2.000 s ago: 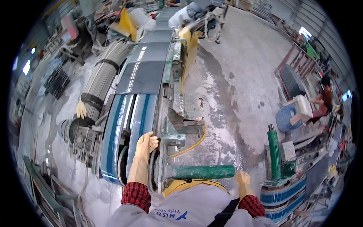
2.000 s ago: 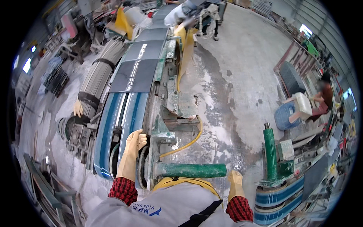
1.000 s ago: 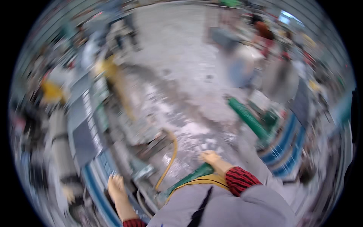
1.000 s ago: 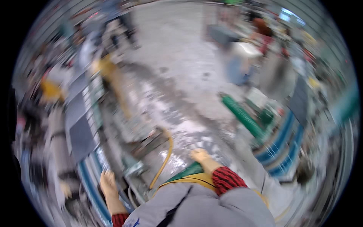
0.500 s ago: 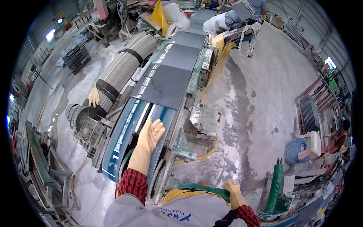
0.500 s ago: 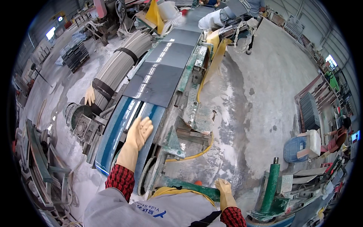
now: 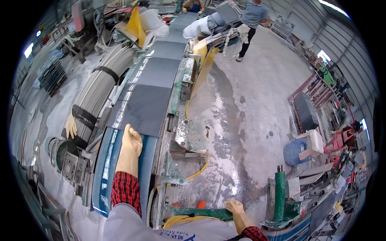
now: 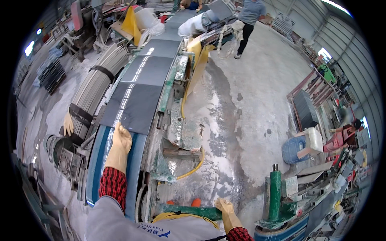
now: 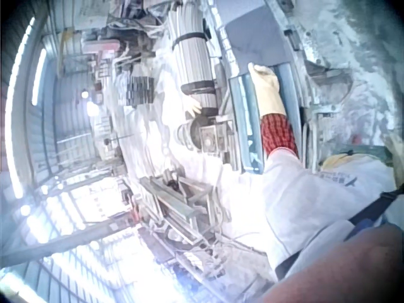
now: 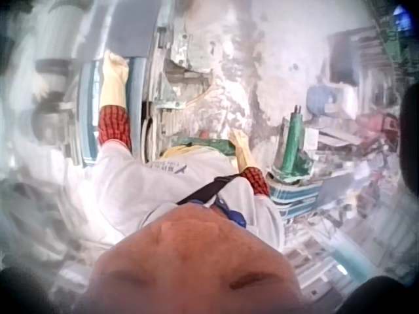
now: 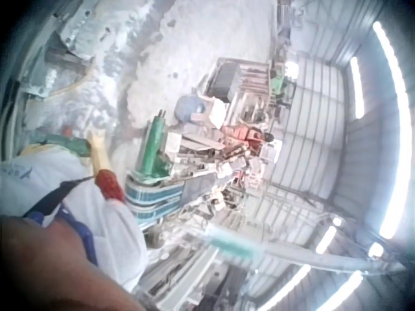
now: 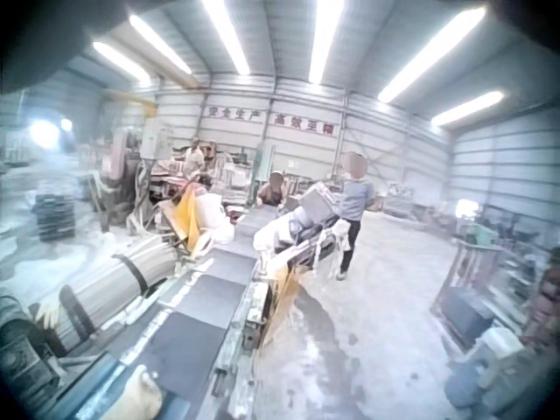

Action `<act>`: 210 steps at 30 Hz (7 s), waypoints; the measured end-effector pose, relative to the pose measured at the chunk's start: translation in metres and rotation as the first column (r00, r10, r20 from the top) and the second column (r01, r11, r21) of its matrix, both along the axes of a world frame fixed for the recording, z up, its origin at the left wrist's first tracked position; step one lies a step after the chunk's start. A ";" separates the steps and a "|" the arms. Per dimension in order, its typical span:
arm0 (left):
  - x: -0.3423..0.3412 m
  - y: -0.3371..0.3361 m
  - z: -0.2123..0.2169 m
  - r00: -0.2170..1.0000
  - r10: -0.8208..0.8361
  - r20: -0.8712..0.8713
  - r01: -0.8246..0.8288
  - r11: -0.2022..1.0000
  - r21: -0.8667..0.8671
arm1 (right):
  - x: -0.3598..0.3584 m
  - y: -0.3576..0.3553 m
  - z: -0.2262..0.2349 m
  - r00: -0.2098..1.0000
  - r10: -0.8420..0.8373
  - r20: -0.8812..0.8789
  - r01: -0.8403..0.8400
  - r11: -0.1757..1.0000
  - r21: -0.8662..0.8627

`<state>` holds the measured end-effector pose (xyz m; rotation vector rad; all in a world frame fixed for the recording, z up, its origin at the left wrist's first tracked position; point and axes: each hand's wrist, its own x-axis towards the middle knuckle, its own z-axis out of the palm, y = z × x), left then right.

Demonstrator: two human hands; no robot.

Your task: The person repeatedly picks up dark rectangular slabs from a conveyor belt and places them onto a processing machine. The person wears gloves and handles the slabs one at a time in a repetitive loop within a factory setting.

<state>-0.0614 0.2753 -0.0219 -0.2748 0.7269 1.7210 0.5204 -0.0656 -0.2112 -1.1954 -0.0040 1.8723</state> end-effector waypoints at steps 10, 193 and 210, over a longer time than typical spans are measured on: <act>0.038 0.043 0.088 0.988 -0.115 -0.100 0.131 0.976 0.172 | 0.013 -0.014 -0.039 0.799 0.053 -0.599 0.100 0.971 0.219; 0.056 -0.167 -0.026 -0.547 0.099 -0.831 0.294 0.952 -0.080 | -0.018 -0.011 0.016 0.920 -0.317 0.230 0.298 0.948 0.114; 0.055 -0.195 -0.005 -0.633 0.015 -0.774 0.173 0.977 -0.123 | -0.040 0.034 0.058 0.940 -0.005 0.341 0.043 0.994 -0.103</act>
